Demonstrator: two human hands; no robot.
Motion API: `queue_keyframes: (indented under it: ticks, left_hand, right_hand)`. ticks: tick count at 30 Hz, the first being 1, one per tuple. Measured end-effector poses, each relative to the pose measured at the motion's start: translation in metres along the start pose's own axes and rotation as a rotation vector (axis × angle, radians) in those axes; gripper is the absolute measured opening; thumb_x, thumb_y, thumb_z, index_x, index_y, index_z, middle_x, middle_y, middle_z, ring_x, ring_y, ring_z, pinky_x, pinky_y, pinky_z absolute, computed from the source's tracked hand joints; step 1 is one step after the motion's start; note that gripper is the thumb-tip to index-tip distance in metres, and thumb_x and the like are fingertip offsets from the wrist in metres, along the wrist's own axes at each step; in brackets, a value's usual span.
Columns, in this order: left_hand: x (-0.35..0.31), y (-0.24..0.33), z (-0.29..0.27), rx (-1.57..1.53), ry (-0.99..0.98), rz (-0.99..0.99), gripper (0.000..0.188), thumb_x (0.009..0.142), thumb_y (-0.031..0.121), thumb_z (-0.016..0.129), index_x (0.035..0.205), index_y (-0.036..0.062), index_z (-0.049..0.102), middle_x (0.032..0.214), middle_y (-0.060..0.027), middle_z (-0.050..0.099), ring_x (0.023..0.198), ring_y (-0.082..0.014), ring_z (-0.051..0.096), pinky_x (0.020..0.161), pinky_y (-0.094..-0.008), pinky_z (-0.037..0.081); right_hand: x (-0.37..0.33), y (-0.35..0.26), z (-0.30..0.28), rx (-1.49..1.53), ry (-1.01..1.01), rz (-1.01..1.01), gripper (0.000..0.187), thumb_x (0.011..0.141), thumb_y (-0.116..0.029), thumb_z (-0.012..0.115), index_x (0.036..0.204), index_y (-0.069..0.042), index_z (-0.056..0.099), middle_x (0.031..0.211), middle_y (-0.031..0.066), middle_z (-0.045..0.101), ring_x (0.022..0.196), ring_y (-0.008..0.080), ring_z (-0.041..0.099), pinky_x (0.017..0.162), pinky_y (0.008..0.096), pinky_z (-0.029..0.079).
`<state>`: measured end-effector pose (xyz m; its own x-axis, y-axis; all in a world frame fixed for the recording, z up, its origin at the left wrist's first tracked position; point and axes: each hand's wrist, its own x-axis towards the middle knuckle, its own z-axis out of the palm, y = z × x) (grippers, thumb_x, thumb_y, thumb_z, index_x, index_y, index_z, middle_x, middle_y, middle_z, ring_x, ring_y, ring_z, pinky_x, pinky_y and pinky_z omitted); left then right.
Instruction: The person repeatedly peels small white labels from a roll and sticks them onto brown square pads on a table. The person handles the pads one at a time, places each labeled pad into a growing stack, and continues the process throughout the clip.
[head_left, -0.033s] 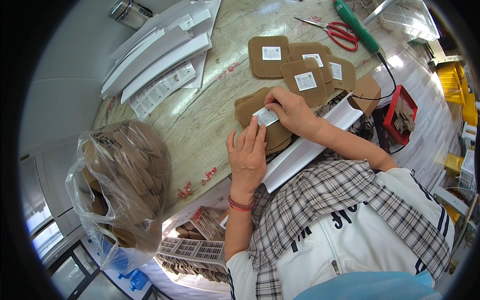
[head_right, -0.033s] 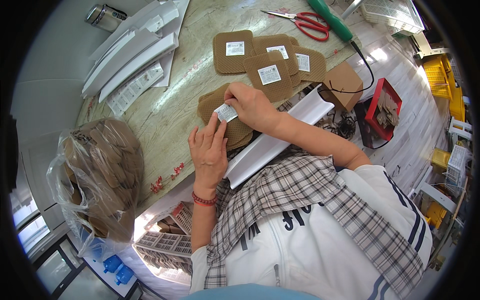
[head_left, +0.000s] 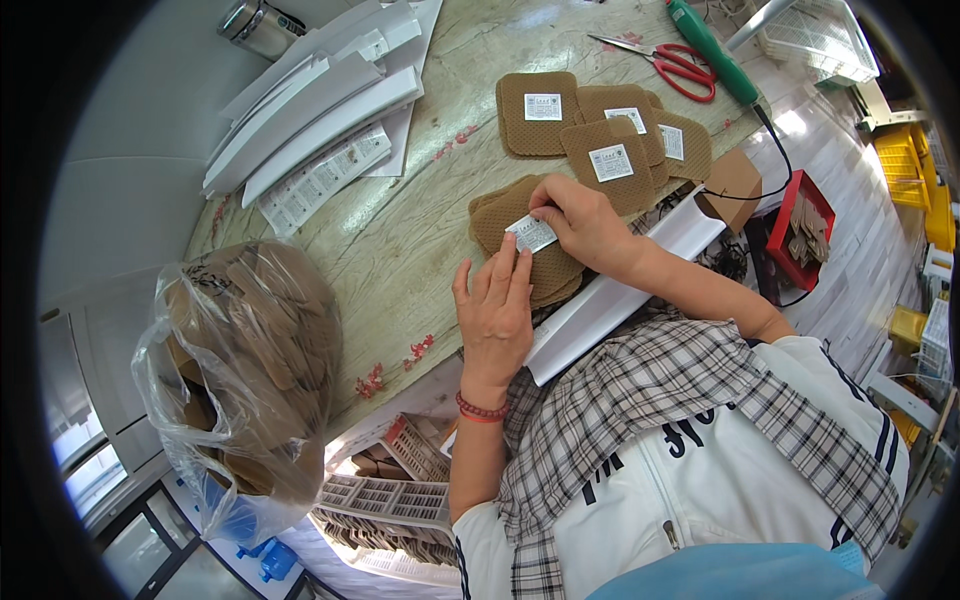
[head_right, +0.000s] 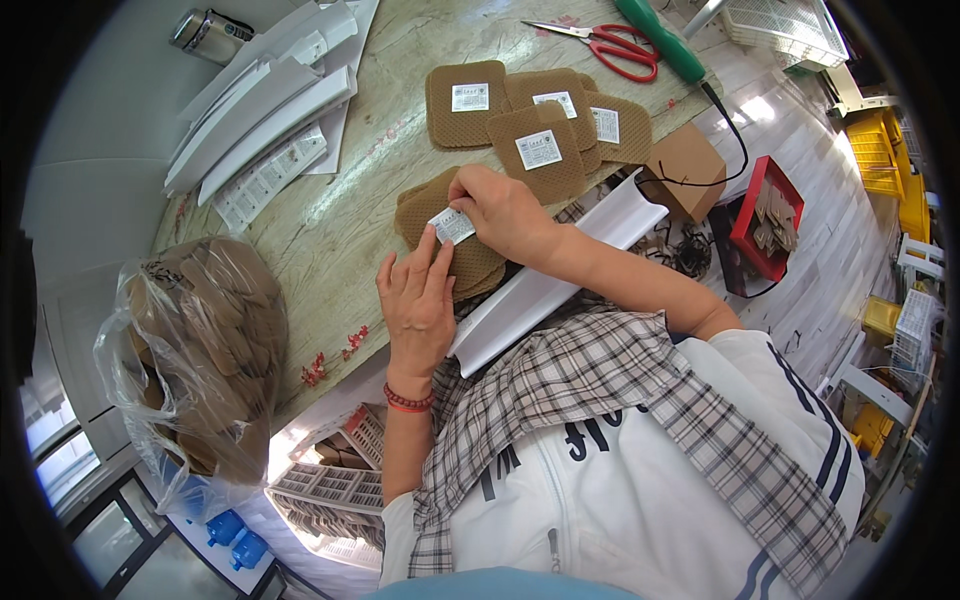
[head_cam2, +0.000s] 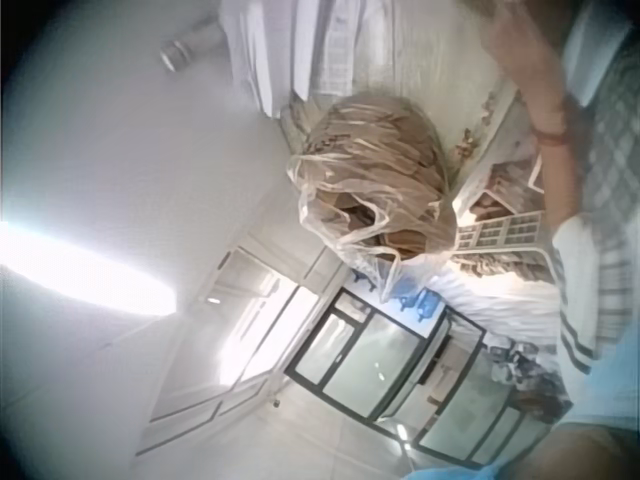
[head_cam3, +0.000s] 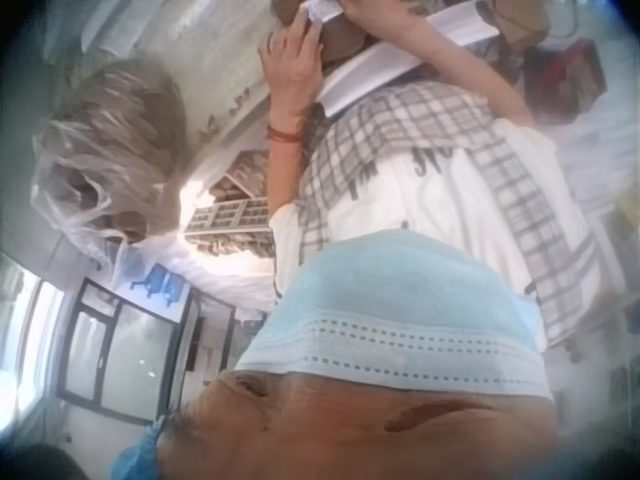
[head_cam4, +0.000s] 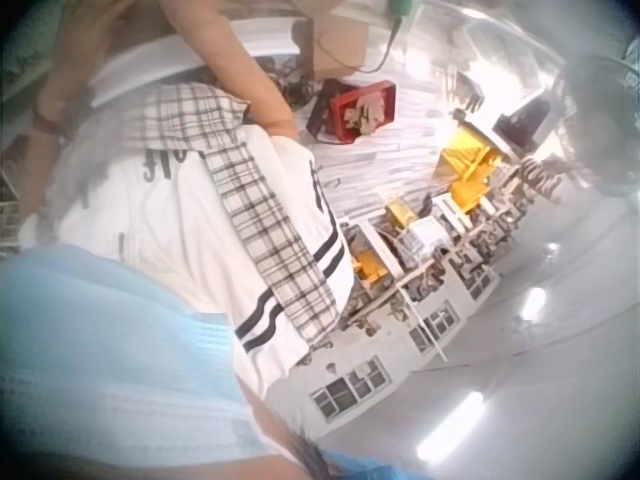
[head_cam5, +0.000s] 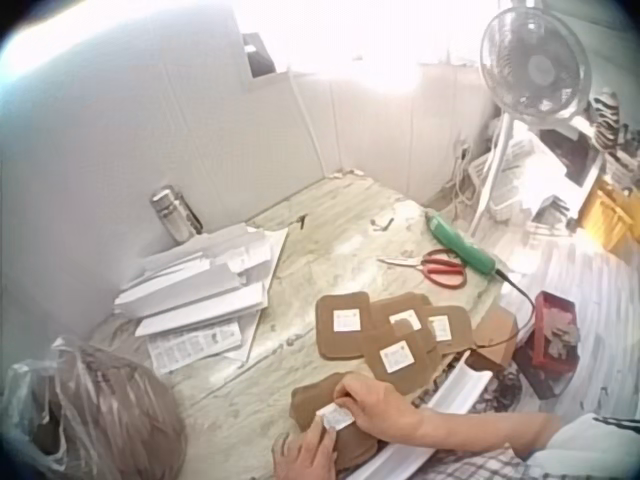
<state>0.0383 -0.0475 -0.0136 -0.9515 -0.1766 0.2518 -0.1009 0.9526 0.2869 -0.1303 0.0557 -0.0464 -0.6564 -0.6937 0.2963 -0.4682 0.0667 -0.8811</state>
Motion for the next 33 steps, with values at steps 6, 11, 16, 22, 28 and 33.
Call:
queue_keyframes:
  ticks: [6, 11, 16, 22, 28, 33]
  left_hand:
    - [0.0, -0.001, 0.001, 0.029, -0.002, 0.016, 0.043, 0.087, 0.005, 0.065, 0.13, 0.0062, 0.062, 0.141, -0.0075, 0.057, 0.118, -0.0225, 0.056, 0.113, -0.0504, 0.03]
    - [-0.001, -0.001, 0.003, 0.021, 0.011, 0.011, 0.042, 0.087, 0.005, 0.065, 0.129, 0.0061, 0.062, 0.14, -0.0072, 0.058, 0.118, -0.0226, 0.057, 0.114, -0.0506, 0.03]
    - [0.0, 0.0, 0.002, 0.015, 0.01, 0.006, 0.042, 0.087, 0.004, 0.065, 0.129, 0.0062, 0.061, 0.139, -0.0079, 0.058, 0.118, -0.023, 0.056, 0.114, -0.0507, 0.03]
    - [-0.003, -0.001, 0.004, 0.008, 0.009, -0.002, 0.046, 0.086, 0.002, 0.065, 0.131, 0.0064, 0.06, 0.139, -0.0102, 0.057, 0.12, -0.0263, 0.055, 0.115, -0.0509, 0.03]
    - [-0.012, 0.011, -0.015, -0.084, 0.05, -0.005, 0.042, 0.087, 0.025, 0.072, 0.123, 0.0046, 0.064, 0.125, -0.0103, 0.061, 0.112, -0.0311, 0.056, 0.103, -0.0477, 0.039]
    - [-0.041, 0.03, -0.021, -0.113, 0.001, -0.024, 0.033, 0.082, 0.017, 0.074, 0.112, 0.0034, 0.068, 0.108, -0.0089, 0.065, 0.1, -0.0291, 0.059, 0.088, -0.0416, 0.046]
  right_hand:
    - [0.0, 0.0, 0.001, -0.091, 0.014, -0.069, 0.01, 0.088, -0.004, 0.065, 0.095, -0.002, 0.058, 0.089, 0.0163, 0.063, 0.084, 0.0372, 0.064, 0.071, 0.043, 0.052]
    - [0.0, -0.002, 0.002, -0.176, 0.03, -0.134, 0.01, 0.087, -0.005, 0.065, 0.093, -0.003, 0.057, 0.087, 0.0125, 0.061, 0.087, 0.0344, 0.064, 0.071, 0.0429, 0.052]
    - [-0.004, -0.008, 0.003, -0.251, 0.037, -0.087, 0.028, 0.085, -0.011, 0.069, 0.11, -0.005, 0.057, 0.101, 0.0137, 0.058, 0.09, 0.0358, 0.064, 0.073, 0.0424, 0.055]
    - [0.0, 0.004, 0.0, -0.279, 0.078, 0.026, 0.044, 0.086, -0.017, 0.071, 0.124, -0.005, 0.053, 0.111, 0.0162, 0.054, 0.095, 0.0359, 0.064, 0.077, 0.0431, 0.056]
    - [0.005, 0.009, 0.001, -0.167, 0.039, 0.182, 0.029, 0.088, -0.021, 0.072, 0.11, -0.005, 0.062, 0.1, 0.013, 0.058, 0.085, 0.0306, 0.066, 0.075, 0.0399, 0.055]
    - [0.012, 0.015, 0.003, -0.043, 0.081, 0.216, 0.019, 0.088, -0.02, 0.073, 0.099, -0.005, 0.067, 0.099, 0.0092, 0.058, 0.083, 0.0236, 0.067, 0.072, 0.035, 0.054]
